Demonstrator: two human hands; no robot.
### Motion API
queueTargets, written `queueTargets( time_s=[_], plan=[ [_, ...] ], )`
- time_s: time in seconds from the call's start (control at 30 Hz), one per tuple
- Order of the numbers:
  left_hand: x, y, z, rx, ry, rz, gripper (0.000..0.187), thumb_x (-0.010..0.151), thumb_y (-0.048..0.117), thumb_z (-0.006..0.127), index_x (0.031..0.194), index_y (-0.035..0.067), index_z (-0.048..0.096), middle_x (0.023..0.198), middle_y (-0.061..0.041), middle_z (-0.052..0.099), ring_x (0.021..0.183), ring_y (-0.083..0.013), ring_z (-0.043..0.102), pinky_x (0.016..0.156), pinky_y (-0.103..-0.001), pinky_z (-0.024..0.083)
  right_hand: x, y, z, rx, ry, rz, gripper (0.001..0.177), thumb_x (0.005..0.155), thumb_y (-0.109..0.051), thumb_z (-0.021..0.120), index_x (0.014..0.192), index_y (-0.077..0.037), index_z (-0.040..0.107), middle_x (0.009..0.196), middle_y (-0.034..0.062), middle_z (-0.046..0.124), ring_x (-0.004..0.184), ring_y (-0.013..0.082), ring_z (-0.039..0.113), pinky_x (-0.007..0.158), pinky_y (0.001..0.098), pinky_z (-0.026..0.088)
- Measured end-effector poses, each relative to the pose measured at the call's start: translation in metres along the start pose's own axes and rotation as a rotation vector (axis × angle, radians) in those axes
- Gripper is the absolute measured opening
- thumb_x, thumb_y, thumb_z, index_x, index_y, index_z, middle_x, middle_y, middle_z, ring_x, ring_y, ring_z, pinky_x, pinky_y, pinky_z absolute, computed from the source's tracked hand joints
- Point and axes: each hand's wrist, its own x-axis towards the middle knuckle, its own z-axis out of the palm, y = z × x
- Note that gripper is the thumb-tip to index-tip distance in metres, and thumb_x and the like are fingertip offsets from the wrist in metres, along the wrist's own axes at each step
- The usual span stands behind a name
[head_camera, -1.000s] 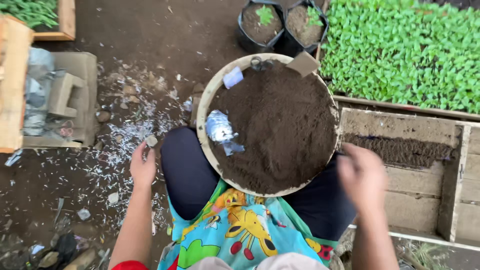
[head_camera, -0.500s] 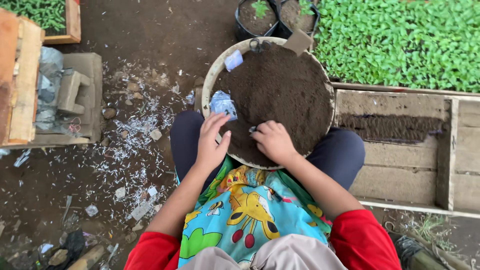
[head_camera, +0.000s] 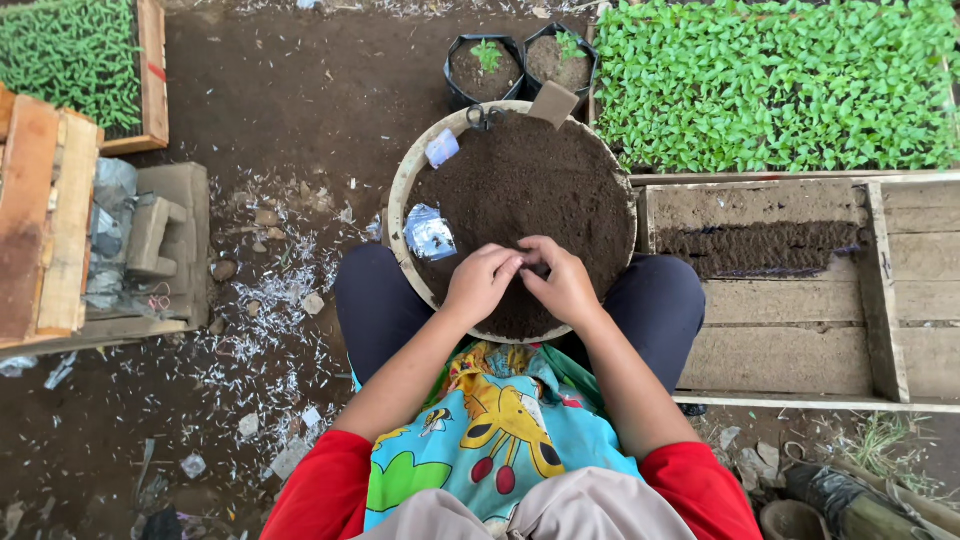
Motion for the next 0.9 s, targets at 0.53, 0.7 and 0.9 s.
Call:
queueTargets(
  time_s=[0.53,0.7,0.9],
  plan=[
    [-0.013,0.012,-0.01,-0.383,0.117,-0.261,0.005,0.083,0.015,0.072,0.08,0.015,0.076,0.062,-0.002,0.066,0.059,-0.0128,0.062,0.056,-0.025,0.048,-0.022,0.004,0.036,0.268,0.245,-0.045,0.043,0.087,0.0,0.064,0.128,-0.005,0.054,0.111,0.0195,0.062,0.099,0.0344,0.063,0.083,0.0468,0.051],
    [-0.029,0.023,-0.009,-0.307,0.113,-0.215,0.026,0.101,0.02,0.052,0.088,0.008,0.071,0.076,-0.015,0.068,0.08,-0.0349,0.068,0.071,-0.041,0.052,-0.018,0.007,0.045,0.086,0.232,0.026,0.02,0.1,-0.013,0.053,0.084,-0.01,0.064,0.08,0.0038,0.059,0.08,0.0235,0.059,0.074,0.0356,0.049],
    [-0.029,0.006,0.014,-0.511,0.184,-0.296,0.013,0.094,0.014,0.064,0.088,0.014,0.076,0.076,-0.007,0.073,0.08,-0.0175,0.07,0.065,-0.033,0.057,-0.015,0.01,0.057,0.037,0.355,-0.203,0.029,0.098,-0.014,0.055,0.07,-0.008,0.055,0.069,0.0118,0.054,0.071,0.0358,0.057,0.066,0.0436,0.048]
  ],
)
